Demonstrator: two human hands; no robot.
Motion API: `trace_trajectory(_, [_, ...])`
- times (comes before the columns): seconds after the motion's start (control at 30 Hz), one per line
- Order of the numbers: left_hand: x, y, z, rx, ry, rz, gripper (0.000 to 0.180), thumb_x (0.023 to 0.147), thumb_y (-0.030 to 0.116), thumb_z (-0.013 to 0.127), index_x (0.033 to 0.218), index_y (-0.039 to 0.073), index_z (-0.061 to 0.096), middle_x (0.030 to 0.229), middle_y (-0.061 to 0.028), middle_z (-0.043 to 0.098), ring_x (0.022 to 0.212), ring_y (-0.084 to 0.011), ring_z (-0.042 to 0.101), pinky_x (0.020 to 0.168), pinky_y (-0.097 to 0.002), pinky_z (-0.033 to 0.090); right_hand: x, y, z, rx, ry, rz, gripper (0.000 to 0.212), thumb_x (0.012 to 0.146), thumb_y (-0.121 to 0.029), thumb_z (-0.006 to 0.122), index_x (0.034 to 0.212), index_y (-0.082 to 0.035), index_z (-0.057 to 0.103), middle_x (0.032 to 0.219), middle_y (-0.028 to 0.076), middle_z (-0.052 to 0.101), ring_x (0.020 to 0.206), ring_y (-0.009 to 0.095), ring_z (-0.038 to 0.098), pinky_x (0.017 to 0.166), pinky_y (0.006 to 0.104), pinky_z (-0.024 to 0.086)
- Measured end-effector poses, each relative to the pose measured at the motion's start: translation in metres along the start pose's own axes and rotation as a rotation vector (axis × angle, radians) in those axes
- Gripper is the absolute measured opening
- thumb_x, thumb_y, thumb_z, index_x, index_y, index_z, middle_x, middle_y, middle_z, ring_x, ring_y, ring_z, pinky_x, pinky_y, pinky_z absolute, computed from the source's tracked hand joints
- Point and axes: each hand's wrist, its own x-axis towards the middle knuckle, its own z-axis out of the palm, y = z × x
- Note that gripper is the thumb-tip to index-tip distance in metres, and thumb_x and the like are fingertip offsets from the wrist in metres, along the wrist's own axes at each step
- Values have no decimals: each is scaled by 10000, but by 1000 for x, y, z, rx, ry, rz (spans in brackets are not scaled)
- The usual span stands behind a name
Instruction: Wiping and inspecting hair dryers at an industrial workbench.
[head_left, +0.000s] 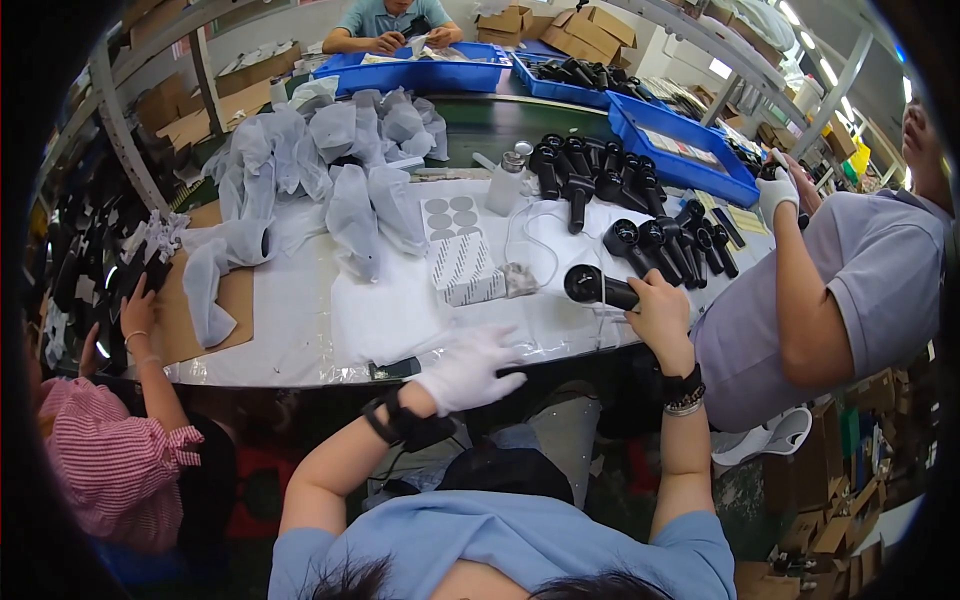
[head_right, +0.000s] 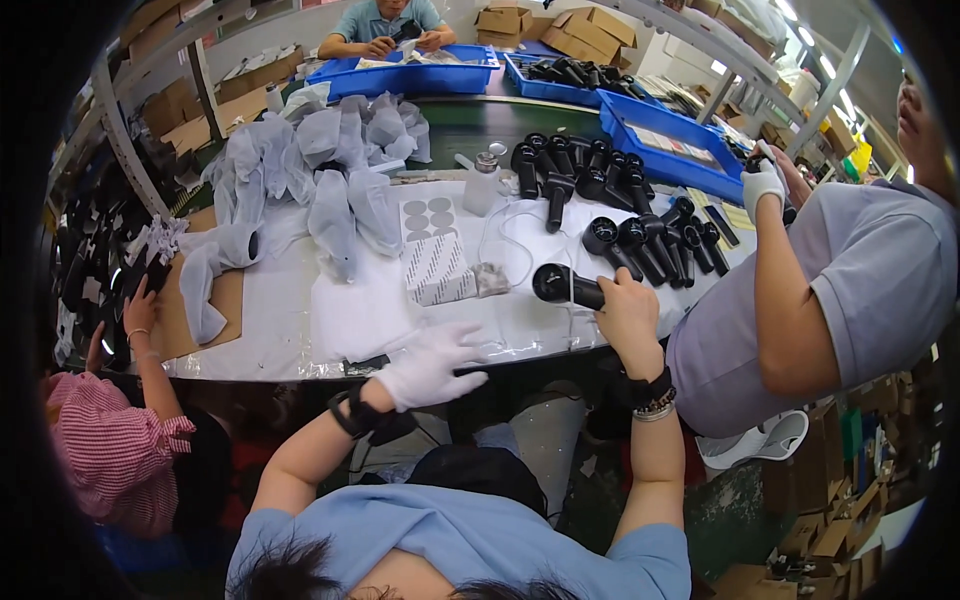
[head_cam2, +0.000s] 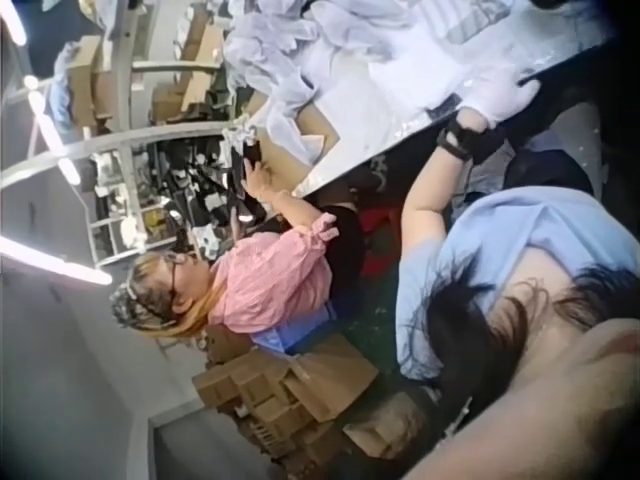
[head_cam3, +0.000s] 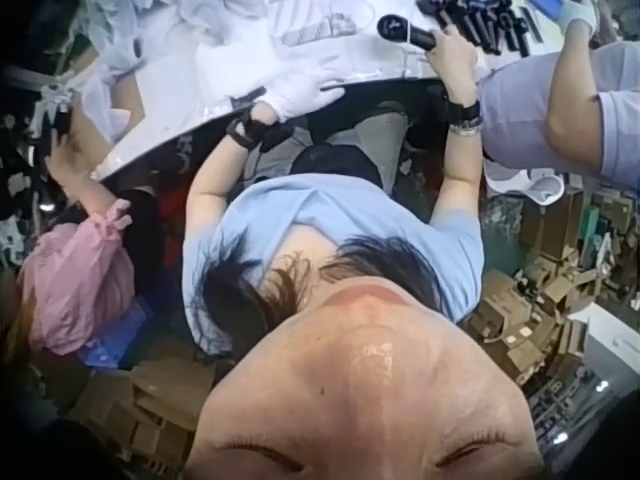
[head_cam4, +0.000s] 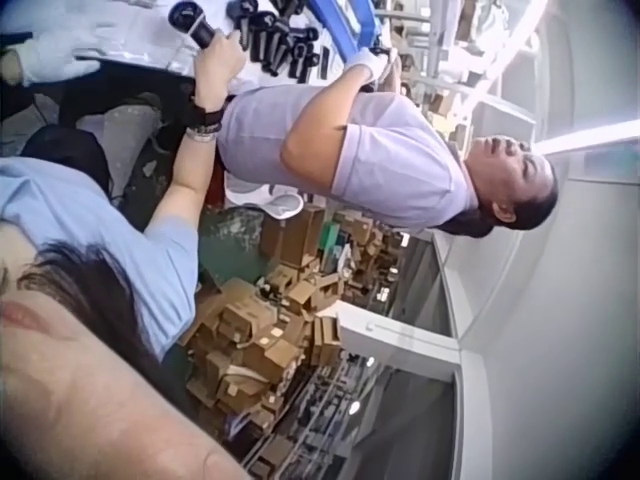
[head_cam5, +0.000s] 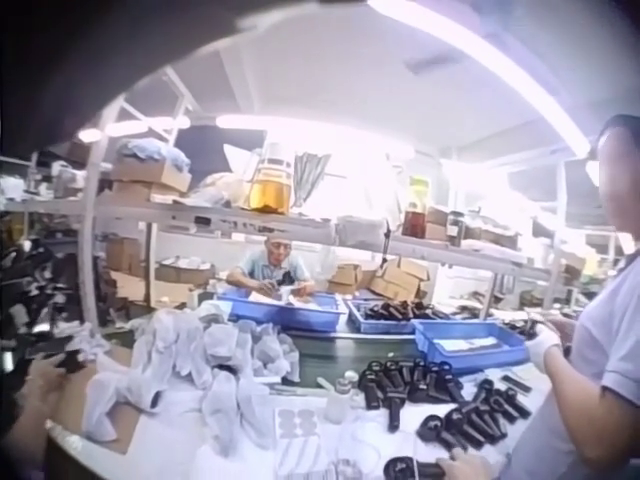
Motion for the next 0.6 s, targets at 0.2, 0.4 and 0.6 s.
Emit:
trace_trajectory(0.2, [65, -11, 59, -334, -151, 9, 383, 844, 311, 598, 1159, 93, 613, 1248, -213, 513, 1128, -330, 519, 947, -380, 423, 2, -23, -9, 67, 45, -65, 432, 579, -136, 771, 998, -119, 667, 876, 88, 570, 772, 300, 611, 665, 395, 489])
trace_trajectory(0.4, [86, -1, 36, -663, -160, -128, 356, 893, 261, 534, 1189, 72, 589, 1263, -200, 508, 1195, -274, 484, 983, -346, 397, -19, -7, 3, 146, 46, 3, 396, 589, -133, 754, 974, -106, 663, 861, 100, 561, 760, 319, 604, 664, 408, 489])
trace_trajectory(0.6, [80, -30, 37, -518, -58, -154, 376, 871, 265, 571, 1183, 55, 582, 1225, -190, 532, 1164, -283, 507, 973, -331, 400, -72, 12, 0, 331, 40, 137, 443, 608, -140, 762, 1030, -71, 648, 895, 116, 581, 760, 314, 608, 667, 387, 489])
